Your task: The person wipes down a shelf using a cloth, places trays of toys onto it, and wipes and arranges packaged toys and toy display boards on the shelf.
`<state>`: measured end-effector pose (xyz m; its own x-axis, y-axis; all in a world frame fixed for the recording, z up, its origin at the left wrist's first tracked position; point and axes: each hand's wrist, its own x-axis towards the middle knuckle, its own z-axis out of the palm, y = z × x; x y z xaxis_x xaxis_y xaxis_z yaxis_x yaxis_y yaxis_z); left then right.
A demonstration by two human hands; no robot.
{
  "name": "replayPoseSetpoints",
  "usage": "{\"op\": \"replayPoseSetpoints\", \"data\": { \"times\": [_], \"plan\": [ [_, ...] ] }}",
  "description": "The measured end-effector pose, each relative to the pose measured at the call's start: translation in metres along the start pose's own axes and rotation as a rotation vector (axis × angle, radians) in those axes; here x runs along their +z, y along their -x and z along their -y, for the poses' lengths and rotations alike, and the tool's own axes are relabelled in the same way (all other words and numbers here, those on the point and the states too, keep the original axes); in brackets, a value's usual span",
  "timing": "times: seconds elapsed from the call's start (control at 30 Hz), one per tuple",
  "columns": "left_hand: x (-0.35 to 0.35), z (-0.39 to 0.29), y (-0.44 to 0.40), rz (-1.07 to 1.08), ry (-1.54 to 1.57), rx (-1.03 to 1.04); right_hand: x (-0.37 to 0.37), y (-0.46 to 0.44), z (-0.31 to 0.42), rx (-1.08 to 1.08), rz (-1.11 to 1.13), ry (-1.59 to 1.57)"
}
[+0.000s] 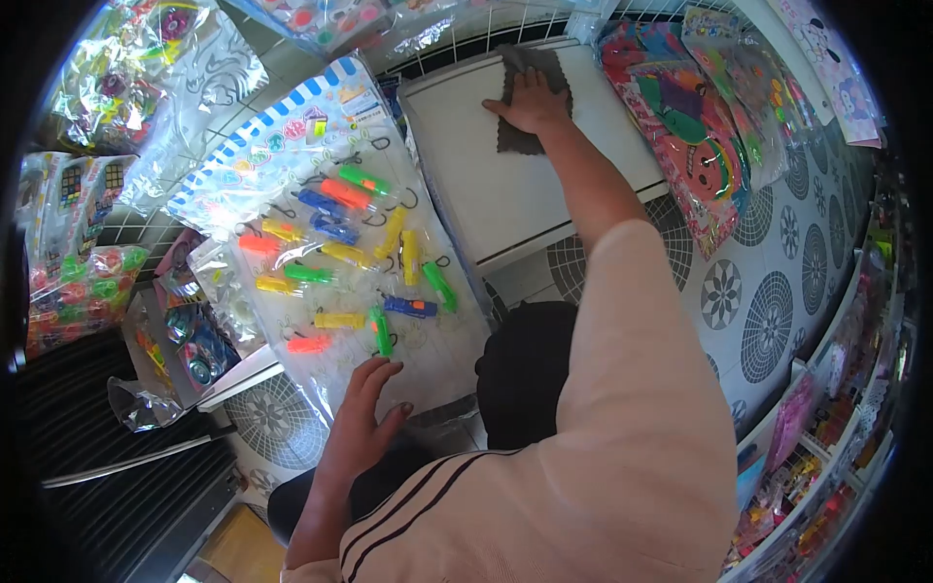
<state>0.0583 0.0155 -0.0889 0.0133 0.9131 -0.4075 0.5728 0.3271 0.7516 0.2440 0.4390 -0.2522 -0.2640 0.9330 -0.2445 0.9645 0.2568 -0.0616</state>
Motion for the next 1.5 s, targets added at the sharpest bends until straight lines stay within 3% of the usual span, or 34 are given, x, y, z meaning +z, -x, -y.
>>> {"op": "replayPoseSetpoints", "data": {
  "times": [0.2, 0.33, 0.6, 0.77, 0.93, 1.13, 1.3, 1.4, 1.5],
  "plan": [
    [-0.011, 0.003, 0.005, 0.073, 0.019, 0.014, 0.017, 0.105, -0.049, -0.163, 0.057, 0.052],
    [-0.01, 0.004, 0.0, 0.114, -0.009, 0.005, 0.002, 0.091, -0.038, -0.114, 0.096, 0.195],
    [-0.005, -0.004, -0.003, 0.089, -0.068, -0.089, -0.032, -0.045, -0.007, 0.025, 0.077, 0.188],
    [-0.005, -0.011, -0.01, 0.131, -0.079, -0.078, 0.0, -0.028, -0.037, -0.165, -0.006, 0.191],
    [-0.005, -0.011, -0.022, 0.197, -0.089, -0.038, -0.011, 0.084, -0.034, -0.341, 0.118, 0.255],
    [-0.002, -0.012, -0.024, 0.222, -0.088, -0.031, -0.008, 0.037, -0.035, -0.284, 0.037, 0.114],
    [0.0, -0.017, -0.019, 0.162, -0.125, -0.056, -0.029, -0.053, -0.007, -0.049, 0.097, 0.153],
    [0.0, -0.02, -0.012, 0.159, -0.148, -0.061, -0.015, -0.048, -0.006, -0.059, 0.006, 0.206],
    [-0.002, -0.02, -0.011, 0.174, -0.16, -0.033, 0.001, -0.003, -0.016, -0.209, -0.039, 0.202]
  ]
}}
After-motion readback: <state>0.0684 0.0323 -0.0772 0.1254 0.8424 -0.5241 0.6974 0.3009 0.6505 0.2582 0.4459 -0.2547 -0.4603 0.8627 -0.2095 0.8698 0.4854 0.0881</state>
